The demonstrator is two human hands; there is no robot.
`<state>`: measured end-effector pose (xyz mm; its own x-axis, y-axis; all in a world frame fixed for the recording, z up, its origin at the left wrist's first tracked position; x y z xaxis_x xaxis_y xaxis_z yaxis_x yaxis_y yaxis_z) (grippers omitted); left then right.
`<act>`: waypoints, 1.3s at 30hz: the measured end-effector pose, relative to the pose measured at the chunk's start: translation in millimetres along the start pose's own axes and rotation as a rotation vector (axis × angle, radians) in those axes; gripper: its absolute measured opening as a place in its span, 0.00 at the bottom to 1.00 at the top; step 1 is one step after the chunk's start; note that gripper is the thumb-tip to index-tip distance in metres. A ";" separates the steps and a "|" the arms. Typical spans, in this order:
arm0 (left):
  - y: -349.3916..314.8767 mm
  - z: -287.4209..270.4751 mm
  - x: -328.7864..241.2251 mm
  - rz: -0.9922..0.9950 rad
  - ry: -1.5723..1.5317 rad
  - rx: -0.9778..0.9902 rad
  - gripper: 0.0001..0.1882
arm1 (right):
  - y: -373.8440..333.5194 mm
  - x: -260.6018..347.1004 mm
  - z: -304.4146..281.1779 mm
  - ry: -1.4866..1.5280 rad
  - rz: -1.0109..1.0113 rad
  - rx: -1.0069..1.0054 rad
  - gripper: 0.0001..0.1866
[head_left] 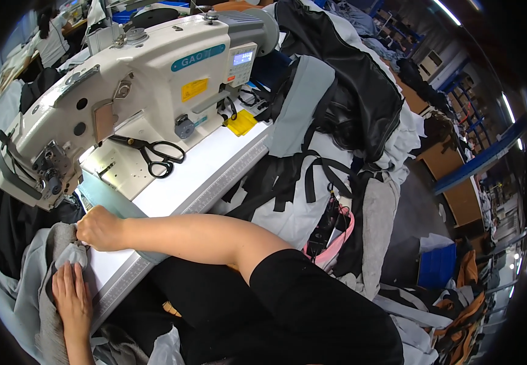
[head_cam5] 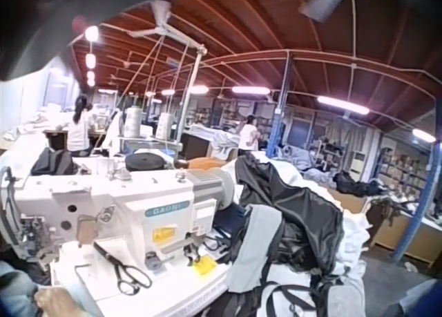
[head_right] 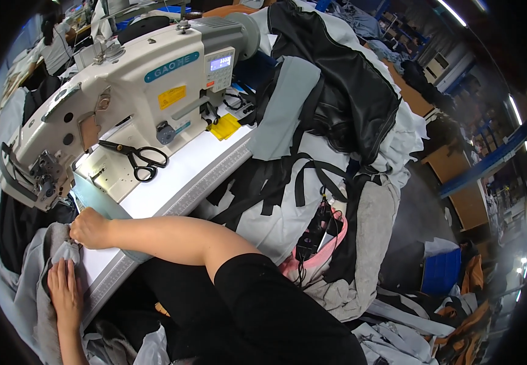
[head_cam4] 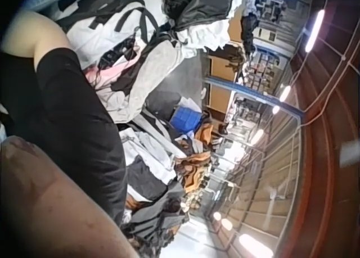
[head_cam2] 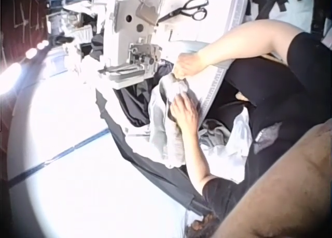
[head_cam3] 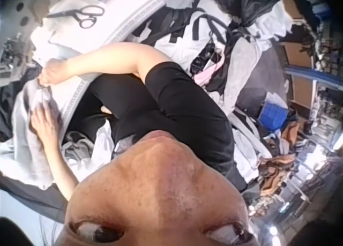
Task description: Sewing pieces of fabric and lining together using an industrial sewing machine.
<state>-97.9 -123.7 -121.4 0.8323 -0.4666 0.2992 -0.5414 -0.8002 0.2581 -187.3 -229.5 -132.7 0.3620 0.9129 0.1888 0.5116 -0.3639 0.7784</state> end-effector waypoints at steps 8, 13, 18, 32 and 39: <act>4.8 -0.4 43.8 -0.189 0.080 -0.094 0.17 | -1.4 -6.9 8.2 -0.018 0.060 0.114 0.04; -1.5 -50.3 53.4 -0.078 0.162 -0.114 0.18 | 6.3 2.4 10.0 0.103 0.047 0.061 0.03; 16.7 -37.2 14.7 -0.218 0.003 0.022 0.16 | -6.0 -14.5 -15.8 0.232 0.018 -0.060 0.09; 58.1 -50.4 2.4 -0.141 -0.296 -0.172 0.31 | 7.6 -6.6 -36.0 0.192 0.098 -0.010 0.09; 47.9 -36.0 30.1 -0.256 -0.285 0.208 0.22 | 6.2 -8.7 -35.6 0.190 0.107 0.025 0.08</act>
Point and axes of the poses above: each hand's wrist, its own y-axis towards the middle knuckle, its own z-axis out of the palm, x = y × z, the point moved 10 cm from there along y, towards the middle knuckle, and after that the axes turned 4 degrees about -x, right-handed, at the moved point
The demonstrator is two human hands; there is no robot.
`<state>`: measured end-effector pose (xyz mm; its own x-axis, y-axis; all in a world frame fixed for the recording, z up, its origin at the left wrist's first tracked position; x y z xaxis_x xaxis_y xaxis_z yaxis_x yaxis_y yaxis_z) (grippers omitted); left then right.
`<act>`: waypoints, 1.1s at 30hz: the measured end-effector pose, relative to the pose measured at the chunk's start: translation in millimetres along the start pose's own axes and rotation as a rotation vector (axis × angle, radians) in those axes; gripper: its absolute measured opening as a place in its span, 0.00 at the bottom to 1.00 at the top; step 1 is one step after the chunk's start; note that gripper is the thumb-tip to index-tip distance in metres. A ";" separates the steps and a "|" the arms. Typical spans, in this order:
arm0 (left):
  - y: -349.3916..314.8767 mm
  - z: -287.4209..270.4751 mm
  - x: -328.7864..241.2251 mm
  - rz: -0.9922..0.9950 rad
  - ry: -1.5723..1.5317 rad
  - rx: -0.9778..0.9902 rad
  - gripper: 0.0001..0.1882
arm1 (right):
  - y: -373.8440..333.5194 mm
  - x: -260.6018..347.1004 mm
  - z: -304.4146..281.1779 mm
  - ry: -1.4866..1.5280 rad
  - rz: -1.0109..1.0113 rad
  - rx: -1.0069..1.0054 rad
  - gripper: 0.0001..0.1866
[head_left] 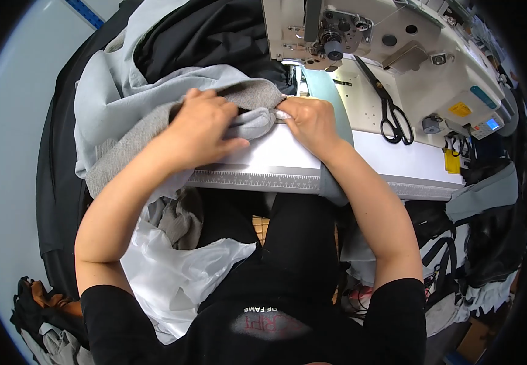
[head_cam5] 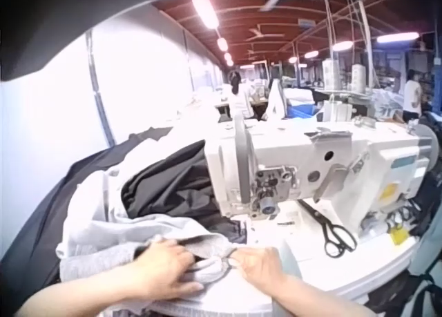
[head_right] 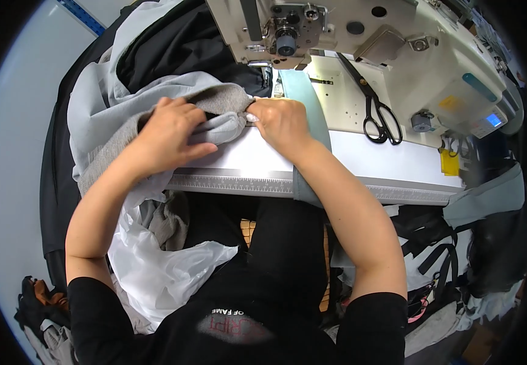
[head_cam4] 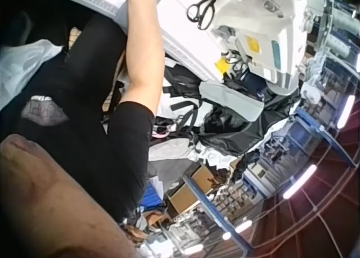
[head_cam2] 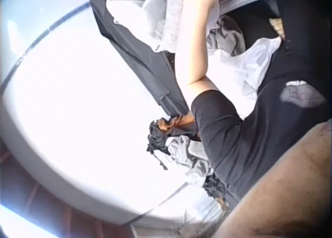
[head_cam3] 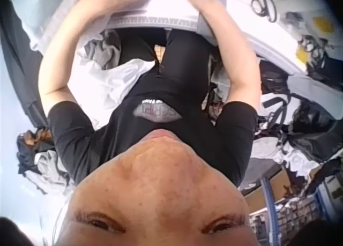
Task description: Sewing pieces of fabric and lining together using an industrial sewing machine.
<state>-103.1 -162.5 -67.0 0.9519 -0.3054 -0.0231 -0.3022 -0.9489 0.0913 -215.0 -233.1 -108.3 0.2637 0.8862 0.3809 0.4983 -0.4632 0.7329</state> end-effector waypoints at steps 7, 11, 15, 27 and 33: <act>-15.7 -27.8 41.2 -0.232 0.011 0.063 0.25 | -1.5 -0.4 1.4 -0.017 -0.019 -0.007 0.07; -25.0 -44.0 50.7 -0.253 0.217 0.142 0.16 | -1.5 0.5 1.5 -0.023 -0.021 0.006 0.06; -14.3 -86.0 -19.5 0.061 -0.028 -0.158 0.11 | -2.2 -2.4 0.2 -0.031 -0.024 0.005 0.06; -4.8 2.0 -67.7 -0.008 -0.471 -0.159 0.12 | -8.6 8.6 1.0 0.038 -0.246 0.245 0.12; -13.1 39.3 -51.4 0.087 -0.005 -0.210 0.22 | -11.8 5.9 3.4 0.002 -0.285 0.304 0.11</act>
Point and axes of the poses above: each hand's wrist, its own y-axis towards the middle knuckle, its own z-axis out of the palm, x = y × z, the point moved 10 cm from there along y, towards the middle knuckle, and after that the axes turned 4 degrees about -x, right-handed, at the moved point
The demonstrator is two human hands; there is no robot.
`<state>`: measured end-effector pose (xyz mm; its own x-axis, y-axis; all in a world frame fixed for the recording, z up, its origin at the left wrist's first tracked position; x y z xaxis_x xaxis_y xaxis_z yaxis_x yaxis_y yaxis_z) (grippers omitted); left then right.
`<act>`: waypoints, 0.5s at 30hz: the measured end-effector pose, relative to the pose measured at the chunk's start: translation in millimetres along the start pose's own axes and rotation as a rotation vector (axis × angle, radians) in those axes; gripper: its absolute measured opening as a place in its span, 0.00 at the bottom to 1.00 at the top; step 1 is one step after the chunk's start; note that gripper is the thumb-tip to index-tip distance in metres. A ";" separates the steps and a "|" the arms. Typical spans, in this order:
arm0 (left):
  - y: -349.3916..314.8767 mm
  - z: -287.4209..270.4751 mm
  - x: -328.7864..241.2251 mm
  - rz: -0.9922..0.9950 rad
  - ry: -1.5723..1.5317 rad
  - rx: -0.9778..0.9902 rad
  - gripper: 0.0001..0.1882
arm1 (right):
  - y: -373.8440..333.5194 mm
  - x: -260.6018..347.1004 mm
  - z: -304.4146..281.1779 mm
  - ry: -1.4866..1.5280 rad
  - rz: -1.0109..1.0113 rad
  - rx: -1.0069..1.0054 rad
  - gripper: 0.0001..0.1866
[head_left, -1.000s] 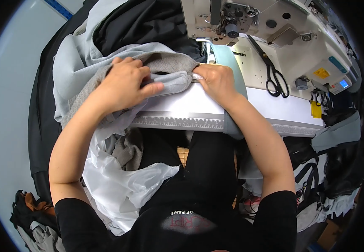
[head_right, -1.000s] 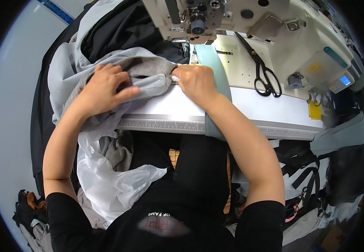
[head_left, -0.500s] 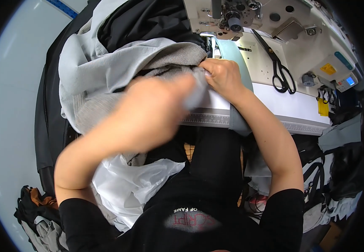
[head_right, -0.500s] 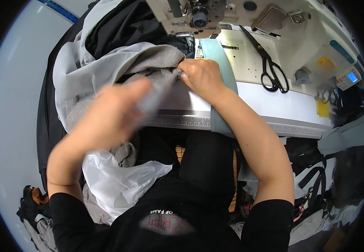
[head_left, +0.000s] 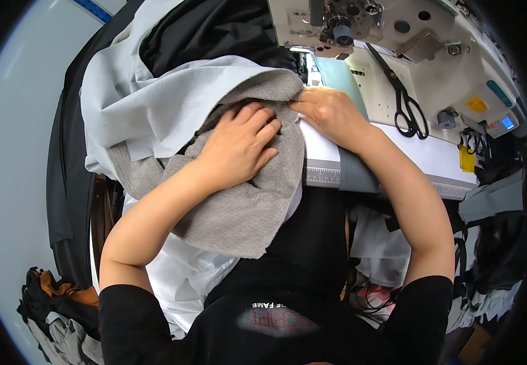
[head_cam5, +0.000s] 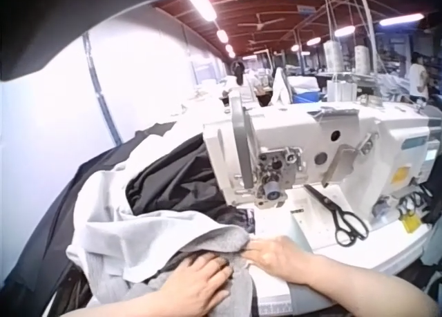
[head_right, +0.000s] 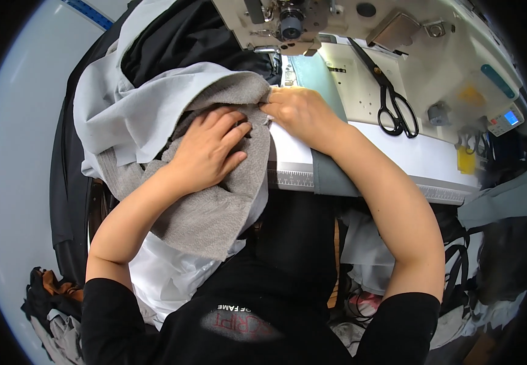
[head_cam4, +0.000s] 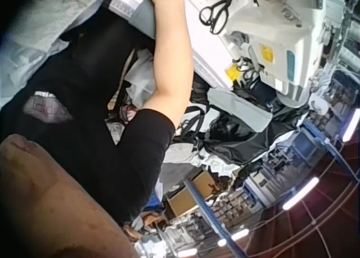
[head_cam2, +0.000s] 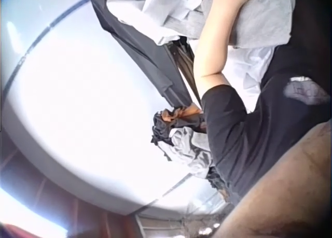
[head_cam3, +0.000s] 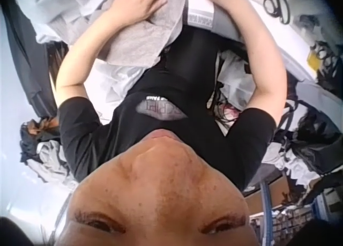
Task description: Sewing pieces of fabric and lining together using an industrial sewing machine.
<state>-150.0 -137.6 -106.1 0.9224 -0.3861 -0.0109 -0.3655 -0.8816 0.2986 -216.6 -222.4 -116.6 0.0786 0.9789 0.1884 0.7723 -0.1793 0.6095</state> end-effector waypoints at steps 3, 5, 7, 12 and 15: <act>-8.9 2.4 2.0 -0.014 0.134 0.010 0.23 | 0.3 3.1 -3.1 -0.021 -0.002 -0.046 0.12; -12.8 13.1 5.3 -0.051 0.137 0.055 0.22 | 1.8 4.3 -3.8 0.010 0.001 -0.051 0.12; -8.2 6.2 -7.7 -0.022 0.140 0.006 0.23 | 1.8 3.4 -6.7 0.032 0.015 -0.057 0.13; 5.4 9.0 -23.0 -0.114 0.065 0.199 0.21 | -1.5 3.6 -5.3 0.087 0.070 0.027 0.20; 9.9 1.9 -31.3 0.154 0.093 -0.005 0.20 | -4.9 2.0 -4.1 0.131 0.067 0.000 0.21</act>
Point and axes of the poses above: each hand's wrist, its own y-axis towards the middle knuckle, its own z-axis out of the palm, x = y × z, the point moved 10 cm from there along y, towards the middle knuckle, and after that the axes turned 4 degrees about -x, right-handed, at the moved point
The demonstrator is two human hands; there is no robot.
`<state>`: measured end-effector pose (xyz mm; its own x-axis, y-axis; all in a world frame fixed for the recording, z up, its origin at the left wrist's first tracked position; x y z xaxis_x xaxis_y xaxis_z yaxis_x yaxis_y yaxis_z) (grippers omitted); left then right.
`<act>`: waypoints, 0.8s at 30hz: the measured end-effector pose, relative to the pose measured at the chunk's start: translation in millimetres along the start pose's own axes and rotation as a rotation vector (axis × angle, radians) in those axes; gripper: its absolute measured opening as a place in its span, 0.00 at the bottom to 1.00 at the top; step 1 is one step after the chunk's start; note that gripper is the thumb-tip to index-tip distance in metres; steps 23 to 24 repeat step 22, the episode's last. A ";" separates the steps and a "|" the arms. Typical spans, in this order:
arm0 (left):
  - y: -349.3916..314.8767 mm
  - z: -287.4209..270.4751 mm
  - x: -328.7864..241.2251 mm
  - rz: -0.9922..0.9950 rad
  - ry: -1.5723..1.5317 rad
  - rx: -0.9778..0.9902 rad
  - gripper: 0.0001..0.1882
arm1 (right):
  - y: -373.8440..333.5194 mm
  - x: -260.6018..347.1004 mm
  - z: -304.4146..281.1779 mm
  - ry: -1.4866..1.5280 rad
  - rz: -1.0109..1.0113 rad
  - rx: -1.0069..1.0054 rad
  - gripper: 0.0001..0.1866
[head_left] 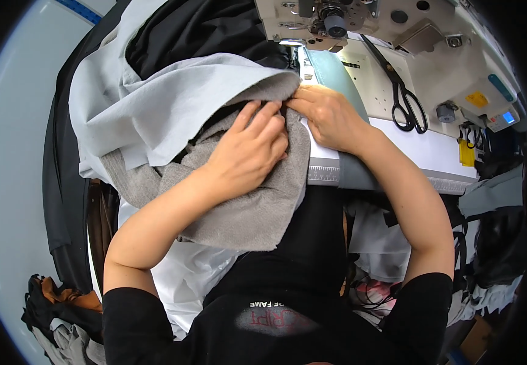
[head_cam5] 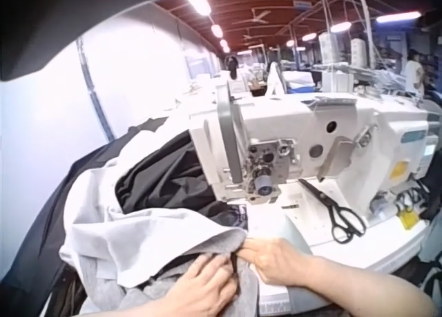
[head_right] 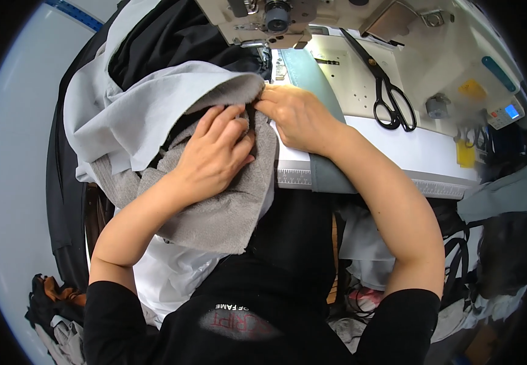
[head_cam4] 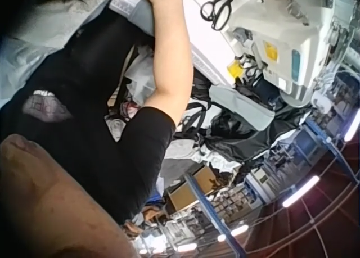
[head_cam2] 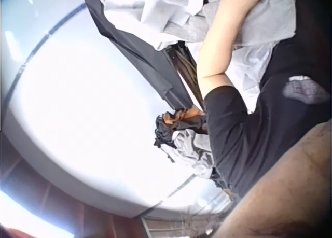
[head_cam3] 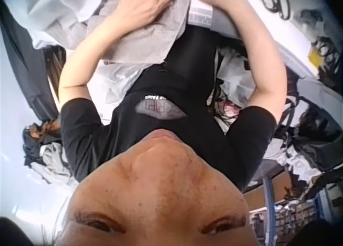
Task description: Sewing pieces of fabric and lining together using an industrial sewing machine.
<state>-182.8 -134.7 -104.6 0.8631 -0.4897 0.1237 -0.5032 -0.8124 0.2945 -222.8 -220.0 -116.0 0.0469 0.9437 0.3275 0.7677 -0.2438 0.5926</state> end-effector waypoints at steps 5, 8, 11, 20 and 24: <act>-2.6 -1.6 3.3 -0.011 -0.092 -0.100 0.12 | -4.4 2.9 -7.9 -0.009 -0.058 0.000 0.20; -2.6 2.1 6.5 -0.055 -0.057 -0.067 0.12 | -7.7 8.6 -8.6 -0.034 -0.003 0.071 0.22; -5.4 0.5 4.5 -0.006 -0.027 -0.088 0.16 | -15.9 22.7 -8.2 -0.113 -0.019 0.017 0.20; 28.9 -19.7 52.2 -0.195 -0.021 -0.078 0.23 | -21.5 23.4 -5.3 -0.179 0.002 0.022 0.21; 23.2 4.3 44.6 -0.094 -0.030 0.046 0.23 | -21.9 25.0 -4.3 -0.157 0.008 0.067 0.26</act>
Point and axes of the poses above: each hand's wrist, its own y-axis towards the middle knuckle, its own z-axis out of the palm, x = y × z, the point moved 10 cm from there along y, towards the middle knuckle, and after that the axes turned 4 degrees about -x, right-handed, at the moved point
